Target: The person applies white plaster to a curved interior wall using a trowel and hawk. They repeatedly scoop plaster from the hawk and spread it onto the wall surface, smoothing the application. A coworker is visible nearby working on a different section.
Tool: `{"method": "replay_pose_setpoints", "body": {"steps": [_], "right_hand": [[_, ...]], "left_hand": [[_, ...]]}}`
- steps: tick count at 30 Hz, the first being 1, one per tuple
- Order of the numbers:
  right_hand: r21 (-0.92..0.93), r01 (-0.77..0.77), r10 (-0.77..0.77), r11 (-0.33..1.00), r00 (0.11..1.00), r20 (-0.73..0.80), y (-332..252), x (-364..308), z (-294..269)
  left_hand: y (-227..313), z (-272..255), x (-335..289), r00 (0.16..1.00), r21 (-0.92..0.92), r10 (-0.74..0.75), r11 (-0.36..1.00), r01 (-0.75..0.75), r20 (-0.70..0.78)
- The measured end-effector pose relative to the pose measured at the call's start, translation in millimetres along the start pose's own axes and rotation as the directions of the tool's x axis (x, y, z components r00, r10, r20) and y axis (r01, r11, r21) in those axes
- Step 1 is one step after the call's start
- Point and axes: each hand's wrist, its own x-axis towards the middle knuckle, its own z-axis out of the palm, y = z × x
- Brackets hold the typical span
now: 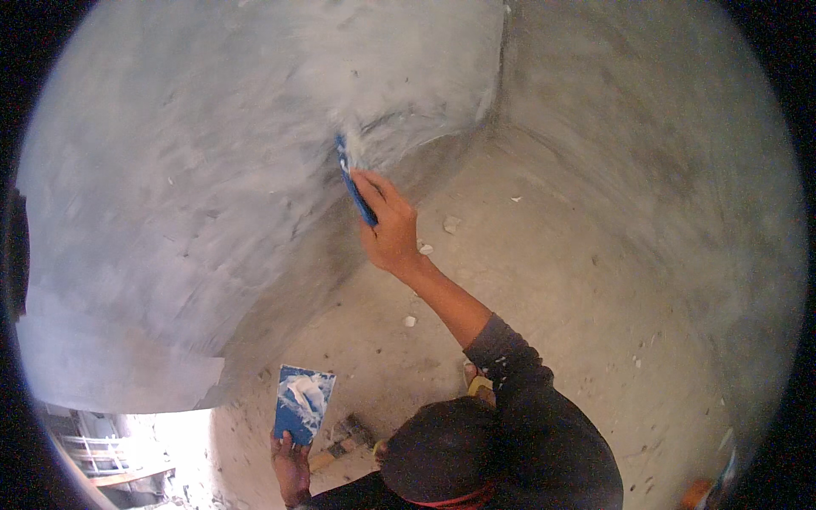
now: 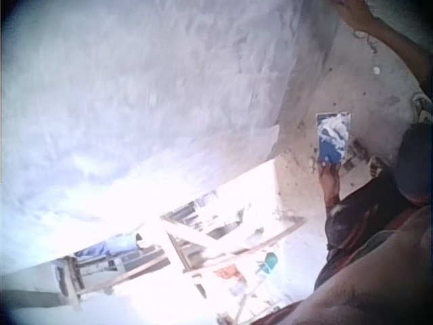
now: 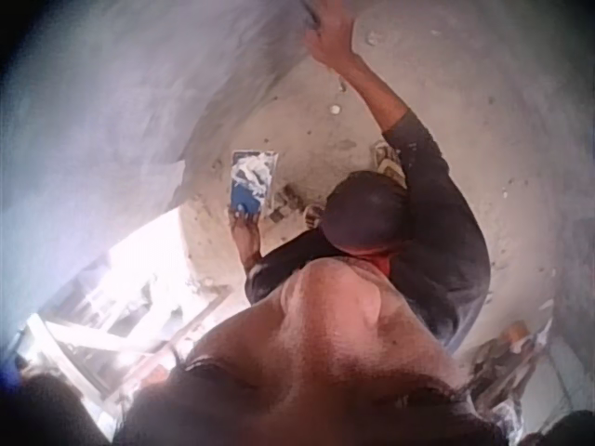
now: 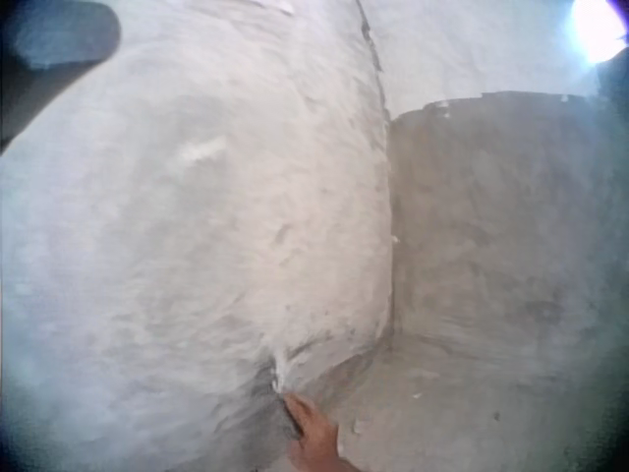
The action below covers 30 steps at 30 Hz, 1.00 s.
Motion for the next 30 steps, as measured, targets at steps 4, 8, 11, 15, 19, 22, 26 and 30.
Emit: {"method": "replay_pose_setpoints", "body": {"steps": [4,8,11,15,19,22,26,30], "right_hand": [[-0.031,-0.200,0.191,0.979,0.966,-0.174,10.0,3.8,-21.0],[0.021,-0.288,0.280,0.957,0.905,-0.320,78.6,60.8,-25.3],[-0.059,-0.324,0.305,0.944,0.929,-0.209,74.6,61.1,-16.9],[-0.026,-0.115,0.113,0.993,0.993,-0.044,23.7,12.6,-3.1],[0.247,-0.110,0.083,0.963,0.990,0.118,-12.3,-10.0,-7.0],[0.009,-0.111,0.111,0.994,0.976,-0.190,4.5,25.3,-17.3],[-0.088,-0.186,0.153,0.979,0.945,-0.290,84.0,60.4,-34.8],[-0.136,-0.120,0.097,0.983,0.981,-0.166,82.9,27.6,-9.7]], "left_hand": [[6.5,3.8,-2.1,1.000,-0.017,-0.014,1.000,0.014,0.018],[5.7,3.6,-2.2,0.999,0.006,-0.034,0.999,0.034,-0.027],[0.8,3.5,-3.7,0.996,0.026,-0.030,0.999,0.032,-0.083],[-1.9,11.7,-6.8,0.998,0.014,0.015,1.000,-0.014,-0.069],[-0.8,2.2,-5.0,0.999,-0.014,0.005,1.000,-0.006,-0.046],[0.8,0.8,-3.9,0.998,-0.025,-0.022,0.999,0.021,-0.058],[1.4,14.2,-5.7,0.998,0.009,-0.039,0.999,0.039,-0.053],[-7.1,10.1,-5.2,0.999,-0.008,0.015,1.000,-0.015,-0.035]]}}
